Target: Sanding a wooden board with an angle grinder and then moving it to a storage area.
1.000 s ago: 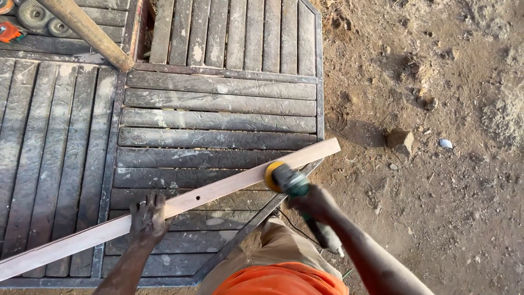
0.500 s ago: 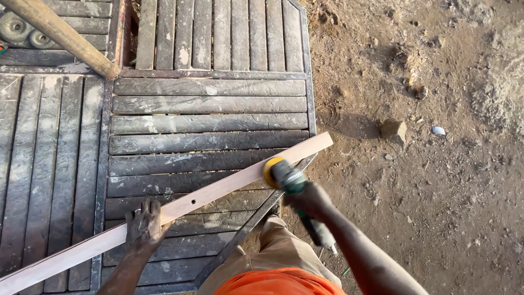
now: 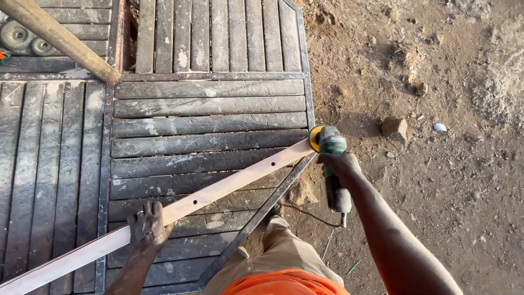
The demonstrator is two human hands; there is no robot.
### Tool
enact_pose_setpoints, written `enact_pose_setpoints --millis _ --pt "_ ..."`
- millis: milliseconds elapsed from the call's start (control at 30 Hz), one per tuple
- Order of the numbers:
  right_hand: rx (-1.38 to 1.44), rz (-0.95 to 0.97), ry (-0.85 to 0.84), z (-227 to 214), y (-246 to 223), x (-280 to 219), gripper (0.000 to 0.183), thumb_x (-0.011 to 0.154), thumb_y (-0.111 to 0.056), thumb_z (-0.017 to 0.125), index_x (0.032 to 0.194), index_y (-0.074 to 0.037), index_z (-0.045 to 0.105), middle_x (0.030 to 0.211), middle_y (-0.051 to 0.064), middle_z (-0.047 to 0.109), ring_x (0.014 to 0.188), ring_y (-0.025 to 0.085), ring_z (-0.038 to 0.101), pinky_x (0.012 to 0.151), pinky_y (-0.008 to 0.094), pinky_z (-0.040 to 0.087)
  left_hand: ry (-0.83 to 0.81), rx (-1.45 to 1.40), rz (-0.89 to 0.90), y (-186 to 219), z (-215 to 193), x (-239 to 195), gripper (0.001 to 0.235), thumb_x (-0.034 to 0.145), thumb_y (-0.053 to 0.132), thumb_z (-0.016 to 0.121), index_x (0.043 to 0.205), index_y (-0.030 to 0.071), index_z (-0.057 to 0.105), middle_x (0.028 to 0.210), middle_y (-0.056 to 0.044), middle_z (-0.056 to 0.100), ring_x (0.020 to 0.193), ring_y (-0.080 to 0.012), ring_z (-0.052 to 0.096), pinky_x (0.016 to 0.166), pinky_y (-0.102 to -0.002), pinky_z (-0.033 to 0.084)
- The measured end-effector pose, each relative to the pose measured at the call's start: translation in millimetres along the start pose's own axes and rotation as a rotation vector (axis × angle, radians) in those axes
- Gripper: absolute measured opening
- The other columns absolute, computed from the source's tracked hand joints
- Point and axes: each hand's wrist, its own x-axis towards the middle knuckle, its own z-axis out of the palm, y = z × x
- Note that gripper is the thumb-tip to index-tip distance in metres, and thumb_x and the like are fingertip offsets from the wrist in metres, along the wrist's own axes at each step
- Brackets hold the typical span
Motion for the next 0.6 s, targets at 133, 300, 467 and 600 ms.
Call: enact_pose_setpoints --millis 133,300,467,600 --pt "-0.1 -0.207 -0.166 42 24 -37 0.024 0.069 -0.029 0.089 0.084 -0.014 0.077 0.07 0.002 0.076 0.053 0.013 0.066 0.051 0.027 0.053 0.133 0.027 0.022 2 -9 -3 0.089 0.073 0.063 0.069 0.144 0.016 0.045 0.154 -0.013 0.049 0.126 -0.0323 0.058 0.104 -0.058 0.042" --pt "-0.241 -0.445 -0.41 101 80 -52 0.047 0.052 -0.026 0.089 0.097 -0.018 0.076 0.083 -0.001 0.077 0.071 0.013 0.066 0.061 0.03 0.052 -0.043 0.059 -0.003 1 -10 3 0.092 0.08 0.068 0.063 0.153 0.019 0.038 0.166 -0.01 0.035 0.143 -0.028 0.046 0.112 -0.058 0.037" --pt "-0.265 -0.159 -0.295 26 73 -52 0.035 0.069 -0.029 0.084 0.1 -0.015 0.076 0.084 0.004 0.078 0.064 0.016 0.068 0.059 0.028 0.054 0.049 0.037 0.017 6 -26 -3 0.085 0.071 0.055 0.076 0.141 0.02 0.044 0.152 -0.008 0.047 0.125 -0.0307 0.057 0.104 -0.054 0.04" --pt "0.338 0.062 -0.072 -16 113 6 0.024 0.071 -0.007 0.087 0.089 0.0 0.074 0.075 0.018 0.074 0.055 0.025 0.064 0.056 0.036 0.053 0.15 0.016 0.045 4 -10 -2 0.086 0.073 0.058 0.072 0.143 0.016 0.045 0.155 -0.016 0.048 0.124 -0.0361 0.058 0.104 -0.057 0.04"
